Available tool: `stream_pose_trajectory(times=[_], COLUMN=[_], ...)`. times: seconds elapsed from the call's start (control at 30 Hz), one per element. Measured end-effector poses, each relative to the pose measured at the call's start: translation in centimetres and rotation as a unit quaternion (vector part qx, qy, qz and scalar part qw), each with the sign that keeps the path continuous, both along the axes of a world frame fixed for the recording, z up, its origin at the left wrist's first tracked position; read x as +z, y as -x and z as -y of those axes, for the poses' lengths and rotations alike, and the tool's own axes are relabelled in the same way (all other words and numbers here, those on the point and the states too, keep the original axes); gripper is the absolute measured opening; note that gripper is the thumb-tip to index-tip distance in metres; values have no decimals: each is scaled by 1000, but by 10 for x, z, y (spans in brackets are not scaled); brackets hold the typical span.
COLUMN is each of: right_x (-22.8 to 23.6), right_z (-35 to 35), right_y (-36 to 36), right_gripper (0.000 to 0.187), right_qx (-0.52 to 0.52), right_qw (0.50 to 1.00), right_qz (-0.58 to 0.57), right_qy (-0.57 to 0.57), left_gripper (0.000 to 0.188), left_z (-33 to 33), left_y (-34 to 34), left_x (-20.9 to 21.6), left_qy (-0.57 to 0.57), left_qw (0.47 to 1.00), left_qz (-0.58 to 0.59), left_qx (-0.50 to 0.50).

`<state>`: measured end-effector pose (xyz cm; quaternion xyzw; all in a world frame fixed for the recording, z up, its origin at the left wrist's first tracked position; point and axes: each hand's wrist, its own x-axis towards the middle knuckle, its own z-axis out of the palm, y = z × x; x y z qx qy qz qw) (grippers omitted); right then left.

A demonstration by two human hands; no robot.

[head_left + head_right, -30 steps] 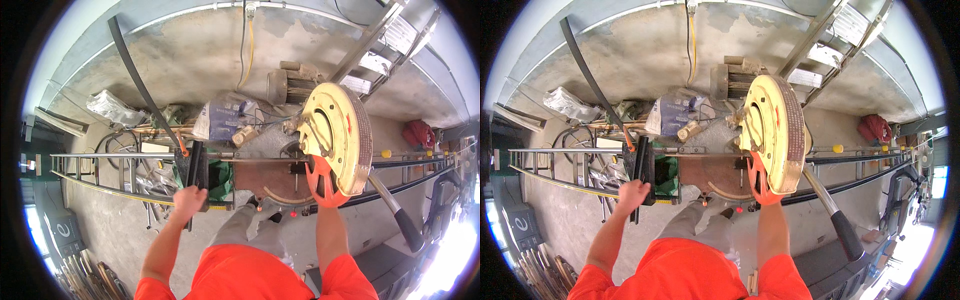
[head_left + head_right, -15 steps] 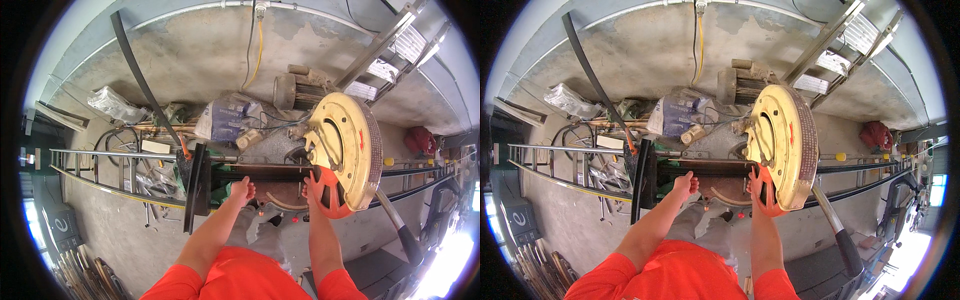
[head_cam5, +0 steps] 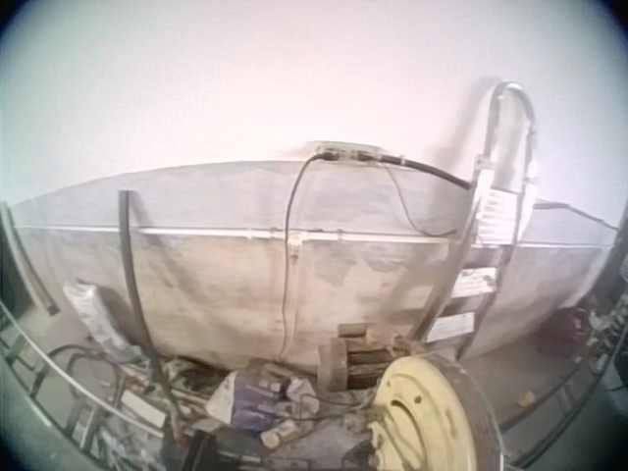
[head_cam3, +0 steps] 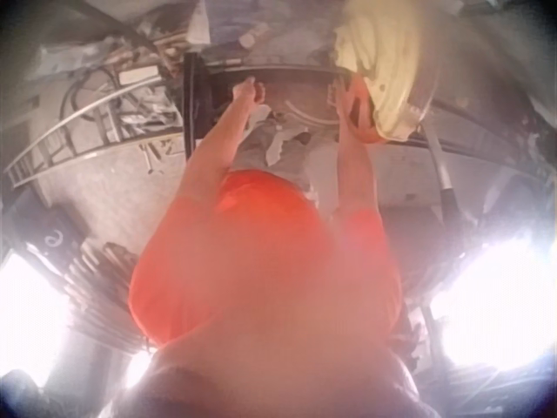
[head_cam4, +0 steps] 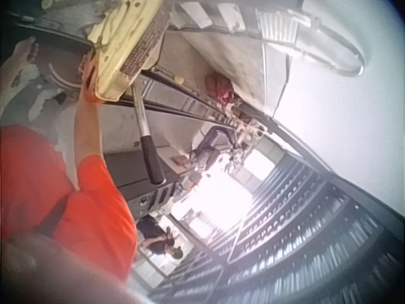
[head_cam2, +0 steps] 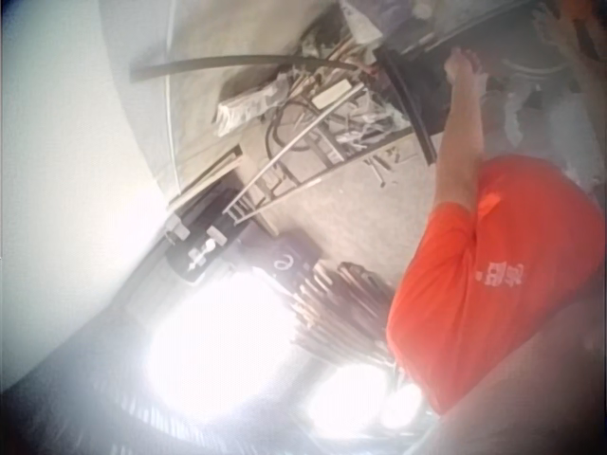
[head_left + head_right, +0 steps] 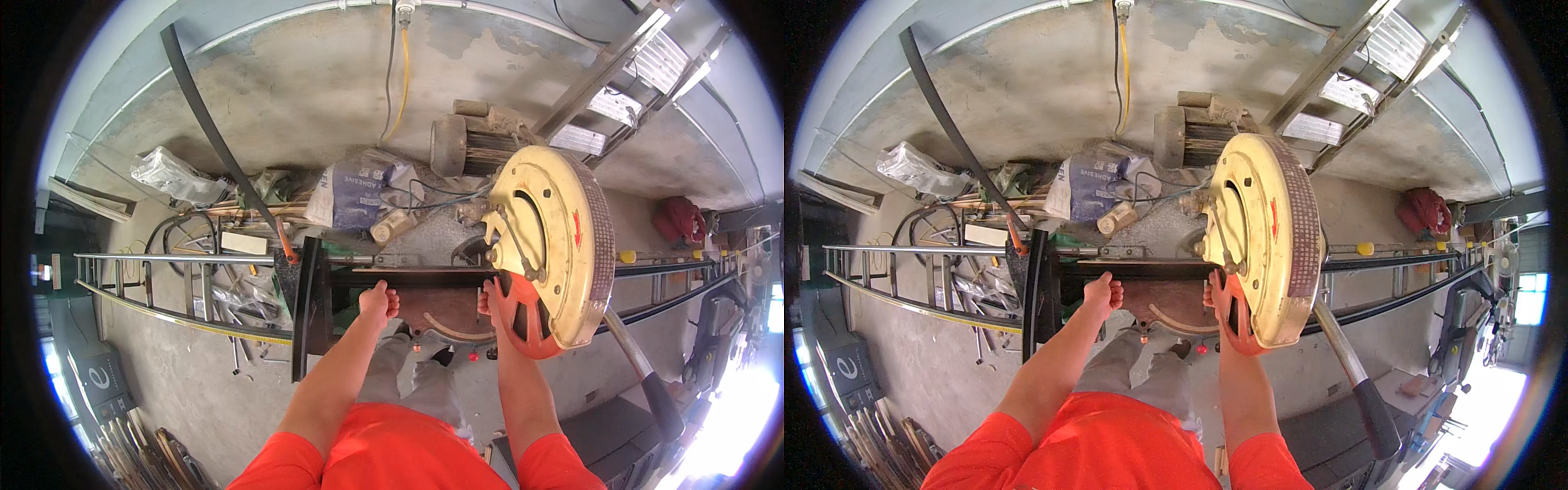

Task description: The person unwraps a long piece of material from its plastic packaging and kemudian uses a miter saw to cut a section from it.

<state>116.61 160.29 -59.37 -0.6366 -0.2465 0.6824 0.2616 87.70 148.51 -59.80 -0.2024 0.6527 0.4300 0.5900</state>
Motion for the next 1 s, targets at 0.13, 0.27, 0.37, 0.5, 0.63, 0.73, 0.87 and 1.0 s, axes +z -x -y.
stream_pose_trajectory(times=[0.13, 0.27, 0.37, 0.5, 0.63, 0.73, 0.87, 1.0], right_x=[-1, 17, 83, 330, 466, 472, 453, 399], right_z=[-11, -8, -27, -34, -5, 13, 59, 129], right_y=[-17, -55, -114, -80, -63, -70, -81, -106], right_gripper=[18, 29, 35, 21, 22, 40, 68, 57], right_qx=[22, 57, -7, 52, 236, 343, 338, 344], right_qw=[990, 995, 990, 881, 842, 827, 859, 893], right_qz=[-114, -86, -29, 371, -129, -117, 120, 268], right_qy=[73, -4, -139, -288, -467, -429, -366, -109], left_gripper=[32, 31, 28, 24, 19, 18, 17, 13], left_z=[-14, -28, -34, -40, -46, -53, -46, -49], left_y=[-22, -30, -34, -38, -36, -37, -29, -36], left_x=[4, -2, -1, -4, -7, -1, -11, -16], left_qy=[-26, -1, 16, 33, 47, 66, 65, 70], left_qw=[998, 998, 998, 996, 995, 994, 993, 991], left_qz=[43, 51, 35, 4, 1, 1, -10, 10], left_qx=[-23, 26, 59, 80, 87, 88, 101, 116])
